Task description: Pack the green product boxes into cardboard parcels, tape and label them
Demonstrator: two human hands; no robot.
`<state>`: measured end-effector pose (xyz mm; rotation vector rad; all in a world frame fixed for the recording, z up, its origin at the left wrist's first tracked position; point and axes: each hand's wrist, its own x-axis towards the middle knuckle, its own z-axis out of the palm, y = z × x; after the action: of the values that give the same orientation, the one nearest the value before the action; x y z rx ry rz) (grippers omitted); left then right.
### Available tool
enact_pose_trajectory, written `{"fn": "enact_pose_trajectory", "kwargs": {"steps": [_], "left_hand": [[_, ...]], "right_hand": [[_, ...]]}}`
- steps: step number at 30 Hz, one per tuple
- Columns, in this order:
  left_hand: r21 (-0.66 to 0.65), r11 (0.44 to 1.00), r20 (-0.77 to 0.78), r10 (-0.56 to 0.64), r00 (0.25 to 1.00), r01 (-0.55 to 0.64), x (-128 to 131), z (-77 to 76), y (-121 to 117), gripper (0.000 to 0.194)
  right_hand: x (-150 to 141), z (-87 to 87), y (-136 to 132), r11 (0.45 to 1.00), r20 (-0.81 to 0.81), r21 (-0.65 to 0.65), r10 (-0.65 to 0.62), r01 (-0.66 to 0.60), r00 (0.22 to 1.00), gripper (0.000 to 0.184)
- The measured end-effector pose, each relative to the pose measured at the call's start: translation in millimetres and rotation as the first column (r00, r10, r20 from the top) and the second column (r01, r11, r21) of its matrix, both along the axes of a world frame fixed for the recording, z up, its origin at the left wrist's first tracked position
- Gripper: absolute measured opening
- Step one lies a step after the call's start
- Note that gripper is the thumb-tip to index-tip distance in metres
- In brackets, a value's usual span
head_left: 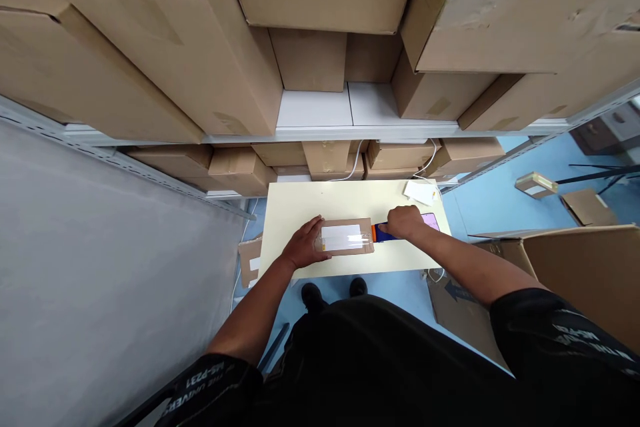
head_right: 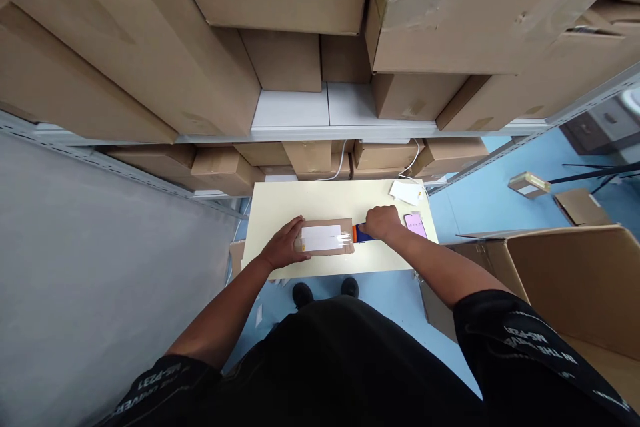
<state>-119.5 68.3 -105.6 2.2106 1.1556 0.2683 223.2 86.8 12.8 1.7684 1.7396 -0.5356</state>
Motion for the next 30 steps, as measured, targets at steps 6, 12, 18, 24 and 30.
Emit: {"fn": "enact_pose_trajectory", "kwargs": {"steps": [6,12,18,24,30], "left_hand": [[0.013,1.000,0.007,-0.002,1.000,0.002,0,-1.4,-1,0.120],[0.008,1.000,-0.005,-0.015,1.000,0.015,0,1.7,-2,0.120],[0.023,0.999,-0.058,-0.026,0.998,0.027,0,6.1,0,0.120],[0.111,0.994,-0.016,0.015,1.000,-0.013,-3,8.2,-10,0.112],[0.081,0.992,0.034,-0.102,0.994,0.099,-18,6.0,-7,0.095]], "right_hand": [[-30,-33.2,-42,0.998,0.013,-0.056,0.013,-0.012,1.000,0.032],[-23,-55.9,-89,0.991,-0.028,0.045,-0.122,0.123,0.992,0.060],[3,-50.9,-109,0.960,-0.049,0.099,-0.257,0.261,0.965,0.062],[22,-49.4,-128,0.910,-0.078,0.153,-0.376,0.384,0.923,0.068],[34,-49.9,-140,0.874,-0.102,0.166,-0.445,0.456,0.890,0.070]]}}
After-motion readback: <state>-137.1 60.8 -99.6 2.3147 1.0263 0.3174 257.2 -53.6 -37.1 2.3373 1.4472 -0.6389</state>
